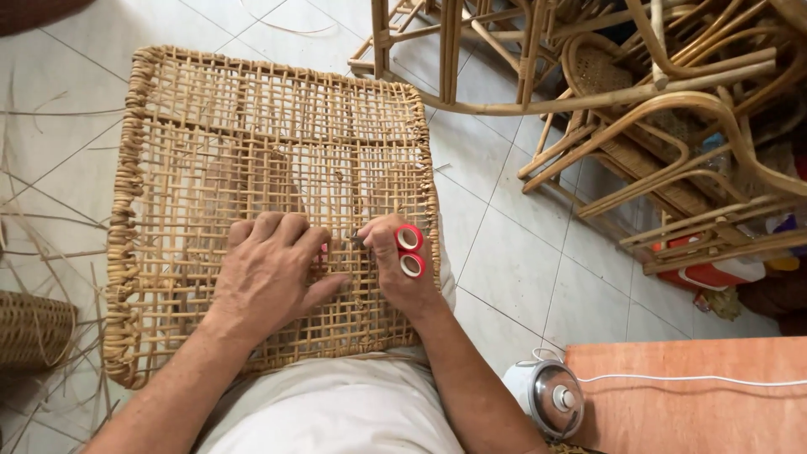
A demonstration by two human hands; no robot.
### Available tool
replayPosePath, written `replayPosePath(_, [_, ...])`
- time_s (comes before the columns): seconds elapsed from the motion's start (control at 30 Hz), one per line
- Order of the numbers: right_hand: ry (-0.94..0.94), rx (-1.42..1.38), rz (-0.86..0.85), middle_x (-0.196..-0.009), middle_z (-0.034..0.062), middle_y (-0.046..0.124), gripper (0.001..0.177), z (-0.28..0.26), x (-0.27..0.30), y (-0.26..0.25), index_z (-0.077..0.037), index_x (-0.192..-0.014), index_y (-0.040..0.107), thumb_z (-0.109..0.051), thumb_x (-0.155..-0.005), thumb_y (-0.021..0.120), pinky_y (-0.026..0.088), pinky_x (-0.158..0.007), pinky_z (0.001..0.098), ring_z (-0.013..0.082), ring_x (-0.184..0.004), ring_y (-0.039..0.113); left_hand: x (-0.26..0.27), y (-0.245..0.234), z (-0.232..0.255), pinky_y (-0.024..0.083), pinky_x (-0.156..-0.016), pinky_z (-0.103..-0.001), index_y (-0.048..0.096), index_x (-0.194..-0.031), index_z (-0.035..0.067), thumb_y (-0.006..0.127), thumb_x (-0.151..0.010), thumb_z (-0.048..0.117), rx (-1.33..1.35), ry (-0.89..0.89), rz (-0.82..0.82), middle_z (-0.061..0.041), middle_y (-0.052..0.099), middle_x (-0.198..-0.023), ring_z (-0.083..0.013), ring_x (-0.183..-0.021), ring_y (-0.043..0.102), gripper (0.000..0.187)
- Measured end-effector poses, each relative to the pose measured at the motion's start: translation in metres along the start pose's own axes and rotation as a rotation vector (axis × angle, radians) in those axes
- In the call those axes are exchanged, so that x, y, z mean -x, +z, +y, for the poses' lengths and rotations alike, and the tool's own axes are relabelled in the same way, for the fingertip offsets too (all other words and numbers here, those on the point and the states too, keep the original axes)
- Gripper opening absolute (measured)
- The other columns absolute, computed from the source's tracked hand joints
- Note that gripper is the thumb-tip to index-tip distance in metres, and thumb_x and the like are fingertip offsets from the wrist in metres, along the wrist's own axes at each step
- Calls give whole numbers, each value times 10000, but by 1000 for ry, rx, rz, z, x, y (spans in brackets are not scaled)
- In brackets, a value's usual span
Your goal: Trimming and securing the ends of wicker strands on a woven rattan chair seat using scissors.
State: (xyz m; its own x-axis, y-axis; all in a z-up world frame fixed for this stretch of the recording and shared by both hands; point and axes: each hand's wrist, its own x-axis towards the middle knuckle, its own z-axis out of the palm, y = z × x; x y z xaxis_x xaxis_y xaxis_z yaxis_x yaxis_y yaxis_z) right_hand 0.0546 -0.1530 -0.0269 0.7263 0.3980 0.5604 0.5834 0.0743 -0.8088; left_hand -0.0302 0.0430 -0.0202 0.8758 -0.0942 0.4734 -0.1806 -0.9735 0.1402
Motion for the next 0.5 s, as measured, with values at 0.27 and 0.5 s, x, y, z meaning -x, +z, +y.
replayPosePath(0.27, [54,79,-6,-912,147,744,302,-13,-1,2,-74,-813,638,-198,-1079,566,550,-856,390,292,-886,731,-1,0,0,392,-932,-439,657,-1093,248,589,-892,759,7,-29,-157,-33,599,-1013,-265,-1120,598,554])
replayPosePath(0.5, [111,103,-10,-885,137,757,300,-8,-1,-1,-93,-796,661,-192,-1067,579,550,-850,384,279,-864,731,-1,4,-1,387,-947,-441,642,-1075,243,588,-872,775,8,-26,-154,-29,584,-1027,-265,-1150,575,572])
